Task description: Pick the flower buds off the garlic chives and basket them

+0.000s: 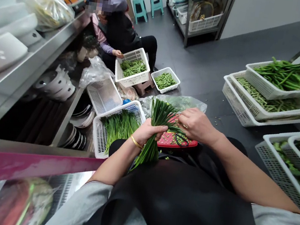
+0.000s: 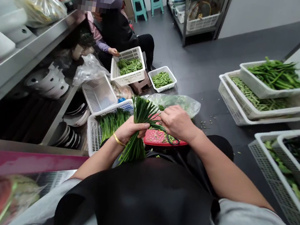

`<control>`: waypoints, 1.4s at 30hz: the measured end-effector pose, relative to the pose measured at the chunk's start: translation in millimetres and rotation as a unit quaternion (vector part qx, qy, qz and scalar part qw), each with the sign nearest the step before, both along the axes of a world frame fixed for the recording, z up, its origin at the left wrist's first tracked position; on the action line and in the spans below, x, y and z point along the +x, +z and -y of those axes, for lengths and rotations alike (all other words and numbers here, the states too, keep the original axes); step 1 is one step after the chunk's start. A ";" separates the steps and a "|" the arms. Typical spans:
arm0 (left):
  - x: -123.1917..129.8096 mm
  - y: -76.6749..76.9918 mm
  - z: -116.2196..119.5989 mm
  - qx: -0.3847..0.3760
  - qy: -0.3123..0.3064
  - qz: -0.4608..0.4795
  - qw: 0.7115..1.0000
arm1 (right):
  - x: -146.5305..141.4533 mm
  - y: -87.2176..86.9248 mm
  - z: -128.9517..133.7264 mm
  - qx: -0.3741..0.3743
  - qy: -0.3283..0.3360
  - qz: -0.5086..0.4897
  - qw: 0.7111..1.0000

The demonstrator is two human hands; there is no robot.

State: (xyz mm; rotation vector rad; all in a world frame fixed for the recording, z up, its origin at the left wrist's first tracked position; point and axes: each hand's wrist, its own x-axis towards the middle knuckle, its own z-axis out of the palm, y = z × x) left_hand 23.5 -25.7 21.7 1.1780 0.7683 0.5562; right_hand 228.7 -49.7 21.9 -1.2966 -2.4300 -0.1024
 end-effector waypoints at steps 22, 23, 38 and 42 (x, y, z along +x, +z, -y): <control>4.7 2.8 2.6 0.071 -0.039 -0.057 0.995 | -10.6 34.4 -6.2 0.029 -0.031 -0.226 0.973; 4.6 1.5 1.9 0.070 -0.045 -0.057 0.995 | -13.5 30.9 -9.1 0.028 -0.040 -0.201 0.978; -3.7 3.3 -16.2 0.076 0.043 0.010 0.996 | 31.2 -23.7 -15.6 -0.213 -0.163 -0.372 0.889; 8.0 6.6 -17.8 0.116 0.081 -0.027 0.990 | -11.2 -23.9 -7.2 -0.257 -0.090 -0.494 0.825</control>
